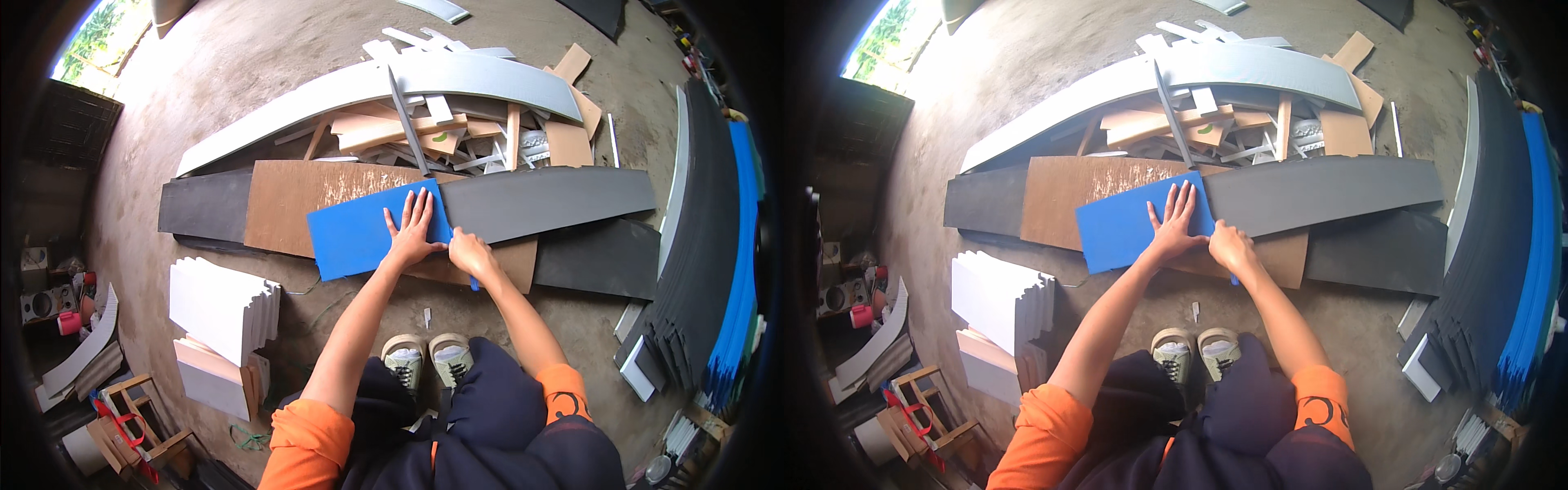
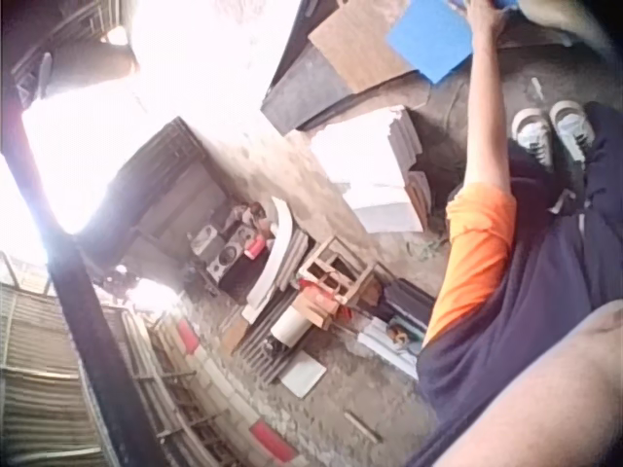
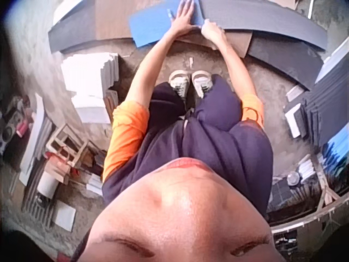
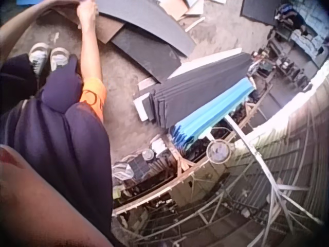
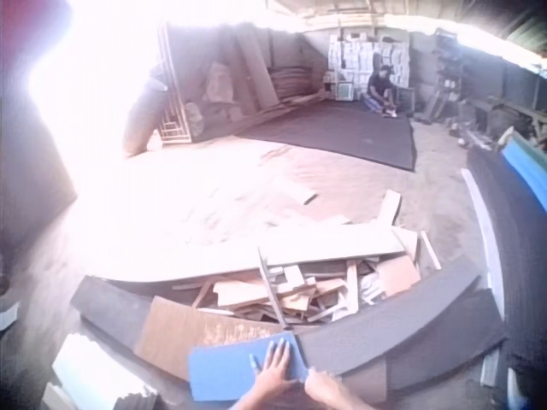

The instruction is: The person sits on the floor and uses a utility knife to cut blue and grey foam sheets into smaller rectangular pieces. They repeatedly align the sheets, score them, and separate the cut sections, stacking the finished pieces nearby.

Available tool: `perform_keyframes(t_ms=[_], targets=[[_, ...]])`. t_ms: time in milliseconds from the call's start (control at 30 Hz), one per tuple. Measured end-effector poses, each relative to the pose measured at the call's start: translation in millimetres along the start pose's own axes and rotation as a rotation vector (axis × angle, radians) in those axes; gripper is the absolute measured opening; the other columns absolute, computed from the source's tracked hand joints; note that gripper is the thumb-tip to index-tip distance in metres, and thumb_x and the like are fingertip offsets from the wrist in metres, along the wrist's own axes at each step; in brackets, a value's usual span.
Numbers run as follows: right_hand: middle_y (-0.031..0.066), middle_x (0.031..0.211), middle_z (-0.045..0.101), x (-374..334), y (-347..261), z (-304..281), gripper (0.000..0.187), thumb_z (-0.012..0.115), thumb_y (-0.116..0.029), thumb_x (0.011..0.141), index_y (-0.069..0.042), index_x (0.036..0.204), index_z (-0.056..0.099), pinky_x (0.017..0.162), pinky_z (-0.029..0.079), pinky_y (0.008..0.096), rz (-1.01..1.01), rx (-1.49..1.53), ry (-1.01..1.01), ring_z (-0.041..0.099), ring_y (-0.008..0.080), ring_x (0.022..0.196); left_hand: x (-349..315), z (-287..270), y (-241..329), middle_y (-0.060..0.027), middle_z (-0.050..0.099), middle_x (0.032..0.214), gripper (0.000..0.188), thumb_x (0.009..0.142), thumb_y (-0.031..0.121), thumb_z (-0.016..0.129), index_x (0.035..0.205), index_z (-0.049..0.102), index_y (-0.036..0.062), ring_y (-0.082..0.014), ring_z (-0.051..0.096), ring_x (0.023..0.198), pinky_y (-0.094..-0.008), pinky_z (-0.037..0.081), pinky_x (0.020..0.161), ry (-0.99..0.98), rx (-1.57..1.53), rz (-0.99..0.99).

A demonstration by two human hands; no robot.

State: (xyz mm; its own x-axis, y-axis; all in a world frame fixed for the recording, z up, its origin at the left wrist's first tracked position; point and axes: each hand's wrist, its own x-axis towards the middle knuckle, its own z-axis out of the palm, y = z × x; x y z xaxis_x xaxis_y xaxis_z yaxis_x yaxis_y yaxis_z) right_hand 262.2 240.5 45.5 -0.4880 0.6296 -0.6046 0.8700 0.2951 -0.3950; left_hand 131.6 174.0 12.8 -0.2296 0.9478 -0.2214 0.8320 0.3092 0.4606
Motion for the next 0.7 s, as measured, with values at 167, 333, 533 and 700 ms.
perform_keyframes(t_ms=[167,333,533,700], targets=[[0.0298,0.087,0.058,-49,30,36,0.028,0.037,-0.021,0.087,0.001,0.101,0.044,0.079,0.041,0.0538,0.003,-0.032,-0.019,0.055,0.0469,0.087,-1,1,3,-0.0008,0.002,0.146,0.113,0.055,0.047,0.073,0.14,0.006,0.0149,-0.0202,-0.004,0.135,-0.0619,-0.009,0.097,-0.002,0.014,-0.001],[0.0262,0.084,0.06,-57,30,32,0.026,0.041,-0.02,0.084,0.001,0.097,0.049,0.076,0.044,0.0513,-0.006,-0.063,0.041,0.058,0.0429,0.084,2,2,3,-0.0015,0.002,0.146,0.113,0.055,0.047,0.073,0.14,0.006,0.0143,-0.0208,-0.004,0.135,-0.0623,-0.01,0.096,-0.008,0.007,0.016],[0.0226,0.07,0.061,-32,5,-10,0.024,0.046,-0.022,0.081,0.0,0.085,0.055,0.066,0.048,0.0475,-0.14,-0.035,0.333,0.06,0.0395,0.07,-2,2,-3,-0.0031,0.002,0.146,0.112,0.056,0.049,0.071,0.14,0.005,0.014,-0.0221,-0.004,0.135,-0.0633,-0.01,0.095,0.002,0.014,0.018],[0.0217,0.067,0.061,38,-9,-17,0.024,0.044,-0.021,0.082,0.001,0.086,0.052,0.063,0.049,0.0464,-0.177,-0.084,0.431,0.062,0.0367,0.068,1,5,1,-0.0046,0.001,0.146,0.109,0.061,0.051,0.068,0.14,0.005,0.0115,-0.024,-0.005,0.134,-0.0657,-0.009,0.093,-0.031,0.034,0.042]])
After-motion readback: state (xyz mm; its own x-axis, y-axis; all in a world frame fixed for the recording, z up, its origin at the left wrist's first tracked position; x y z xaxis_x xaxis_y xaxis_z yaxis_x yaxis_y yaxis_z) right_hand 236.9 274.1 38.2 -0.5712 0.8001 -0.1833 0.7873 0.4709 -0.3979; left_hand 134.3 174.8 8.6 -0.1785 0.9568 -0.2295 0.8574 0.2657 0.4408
